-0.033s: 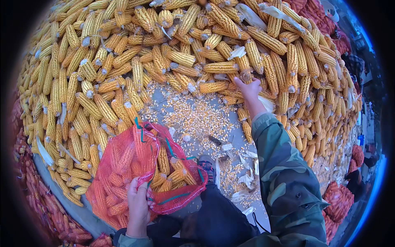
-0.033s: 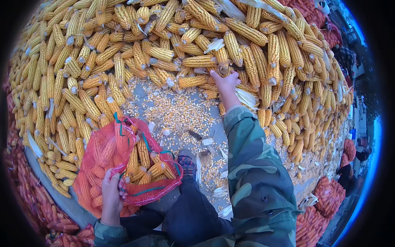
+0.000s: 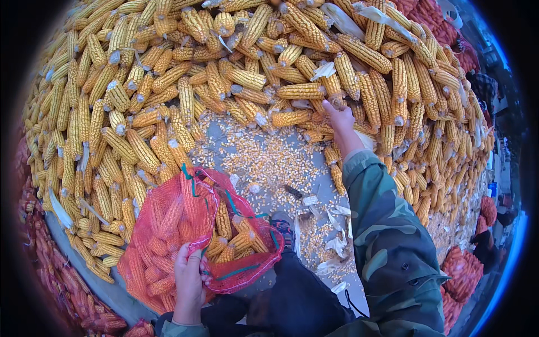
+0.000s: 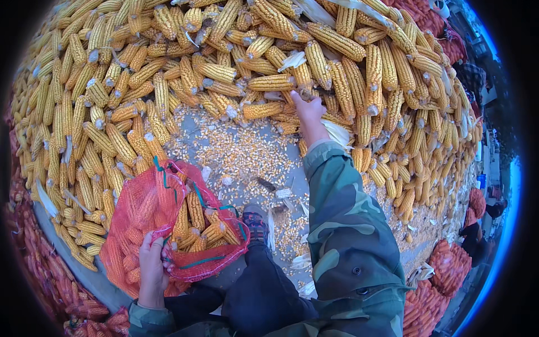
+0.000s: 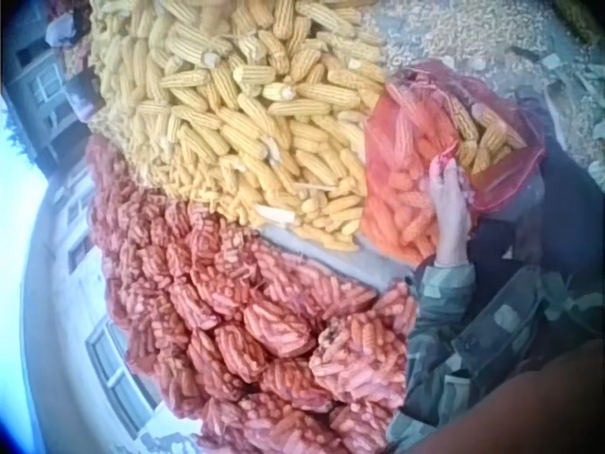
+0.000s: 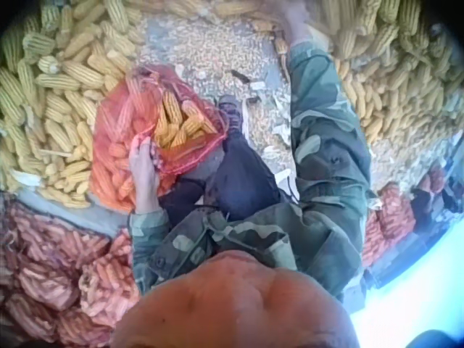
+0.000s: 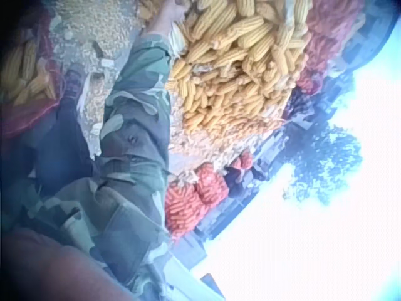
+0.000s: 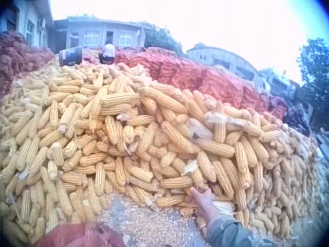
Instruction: The person sits on the ground and ties a red mesh bag filled with corn cobs using a green string. They then place the tied bag on a pile of similar bags, open an empty red mesh bag, and fill it with corn cobs from a large pile on the ground.
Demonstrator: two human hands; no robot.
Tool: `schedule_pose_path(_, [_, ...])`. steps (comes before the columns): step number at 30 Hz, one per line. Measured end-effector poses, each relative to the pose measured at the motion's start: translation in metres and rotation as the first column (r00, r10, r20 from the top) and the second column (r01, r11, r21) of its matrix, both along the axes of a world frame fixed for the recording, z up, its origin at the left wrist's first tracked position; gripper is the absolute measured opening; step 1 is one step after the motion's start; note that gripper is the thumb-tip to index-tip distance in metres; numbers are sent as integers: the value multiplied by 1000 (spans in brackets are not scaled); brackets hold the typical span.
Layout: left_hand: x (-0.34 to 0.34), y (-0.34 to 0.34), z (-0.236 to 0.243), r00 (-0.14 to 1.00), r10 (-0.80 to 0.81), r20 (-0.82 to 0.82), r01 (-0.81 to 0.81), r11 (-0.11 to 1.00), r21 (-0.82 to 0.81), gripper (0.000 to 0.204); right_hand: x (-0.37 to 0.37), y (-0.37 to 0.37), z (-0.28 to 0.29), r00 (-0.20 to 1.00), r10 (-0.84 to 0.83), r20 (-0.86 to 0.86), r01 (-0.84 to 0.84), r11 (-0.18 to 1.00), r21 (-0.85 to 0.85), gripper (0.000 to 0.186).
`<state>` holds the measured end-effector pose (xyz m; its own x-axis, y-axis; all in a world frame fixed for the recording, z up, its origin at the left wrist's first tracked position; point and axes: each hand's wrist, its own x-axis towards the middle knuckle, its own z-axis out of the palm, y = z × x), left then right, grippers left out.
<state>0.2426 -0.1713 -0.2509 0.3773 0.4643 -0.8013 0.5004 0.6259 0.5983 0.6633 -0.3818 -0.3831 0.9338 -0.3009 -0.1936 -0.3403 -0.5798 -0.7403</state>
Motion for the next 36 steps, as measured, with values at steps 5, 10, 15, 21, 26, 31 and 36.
schedule_pose_path(5, [0,8,-10,999,-20,40,22,999,-49,10,-47,-41,-27,943,320,87,-289,665,688,19])
schedule_pose_path(10, [-6,8,-22,946,-310,96,261,901,346,13,-200,-151,-42,520,682,-515,-664,702,258,29])
schedule_pose_path(15, [-8,0,-15,938,-314,144,288,941,177,19,-235,-203,-32,487,636,-599,-864,450,-225,54])
schedule_pose_path(21, [8,-12,-16,936,-325,136,303,939,162,29,-85,-141,-27,752,617,232,-320,649,-690,69])
schedule_pose_path(26, [18,-12,-22,950,-295,104,286,954,88,39,-36,-106,-27,810,567,-151,-383,317,-867,63])
schedule_pose_path(31, [19,-9,-19,976,-202,79,201,979,16,40,-28,-123,-28,693,710,-127,-485,328,-811,50])
schedule_pose_path(36, [18,-10,-23,976,-215,-33,218,963,158,24,-23,-131,-13,678,626,-385,-634,234,-737,57])
